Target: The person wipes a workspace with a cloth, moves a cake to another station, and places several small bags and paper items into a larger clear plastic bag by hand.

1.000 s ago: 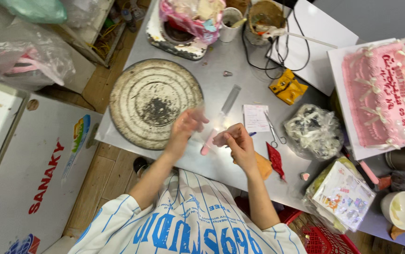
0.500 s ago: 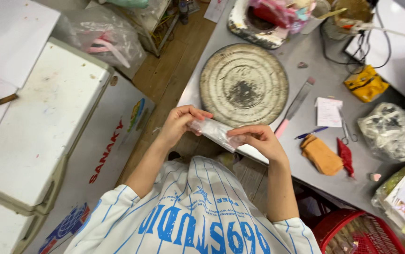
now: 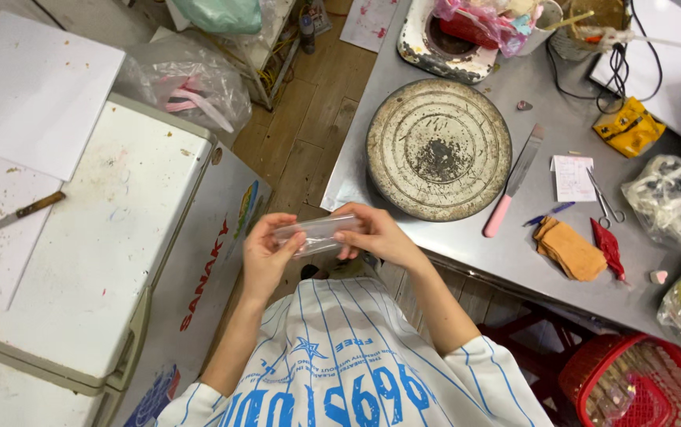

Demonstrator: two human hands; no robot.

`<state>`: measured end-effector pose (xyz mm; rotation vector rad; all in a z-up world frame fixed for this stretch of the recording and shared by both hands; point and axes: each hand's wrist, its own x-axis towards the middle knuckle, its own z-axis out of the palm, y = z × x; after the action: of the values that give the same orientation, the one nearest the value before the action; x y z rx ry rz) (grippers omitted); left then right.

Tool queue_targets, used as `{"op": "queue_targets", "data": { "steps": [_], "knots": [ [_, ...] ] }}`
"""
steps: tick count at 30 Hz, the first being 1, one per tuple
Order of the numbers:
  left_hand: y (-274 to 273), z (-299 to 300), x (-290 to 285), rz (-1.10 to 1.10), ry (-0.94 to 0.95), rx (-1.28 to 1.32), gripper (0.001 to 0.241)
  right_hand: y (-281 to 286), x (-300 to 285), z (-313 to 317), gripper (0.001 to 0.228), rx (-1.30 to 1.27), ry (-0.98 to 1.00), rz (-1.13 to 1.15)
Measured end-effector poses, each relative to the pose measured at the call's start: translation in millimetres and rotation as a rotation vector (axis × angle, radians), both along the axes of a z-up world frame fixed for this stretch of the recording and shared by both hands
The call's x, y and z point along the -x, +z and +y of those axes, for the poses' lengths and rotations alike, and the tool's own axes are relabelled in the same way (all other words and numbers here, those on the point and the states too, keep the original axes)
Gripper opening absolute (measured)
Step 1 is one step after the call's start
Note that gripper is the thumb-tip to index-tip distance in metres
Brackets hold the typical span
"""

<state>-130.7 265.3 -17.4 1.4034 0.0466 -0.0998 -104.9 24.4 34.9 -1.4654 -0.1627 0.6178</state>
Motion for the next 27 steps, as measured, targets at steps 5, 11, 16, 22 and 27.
{"op": "queue_targets", "data": {
  "steps": [5, 11, 16, 22, 27],
  "knots": [
    [-5.7, 12.7, -8.8, -0.041, -0.034, 0.086, 0.02, -20.9, -4.3, 1.4, 0.031, -0.007, -0.019, -0.126],
    [-1.5, -24.3, -30.9, -0.093, -0.149, -0.017, 0.013, -30.9, -4.7, -53.0, 0.031, -0.192, -0.018, -0.038],
    [15.0, -89.5, -67.7, -0.378, -0.196, -0.23, 0.01, -40.3, -11.7, -109.5, 0.022, -0.269, -0.198, 0.048],
    [20.1, -178.8, -122.9, -0.229, -0.559, -0.119, 0.009, -46.3, -36.9, -191.5, 0.034, -0.067, -0.5, -0.063],
    [-7.1, -259.9, -160.0, -0.264, -0.554, -0.158, 0.014, -34.4, -64.4, -259.6, 0.043, -0.031, -0.517, -0.061]
  ]
}}
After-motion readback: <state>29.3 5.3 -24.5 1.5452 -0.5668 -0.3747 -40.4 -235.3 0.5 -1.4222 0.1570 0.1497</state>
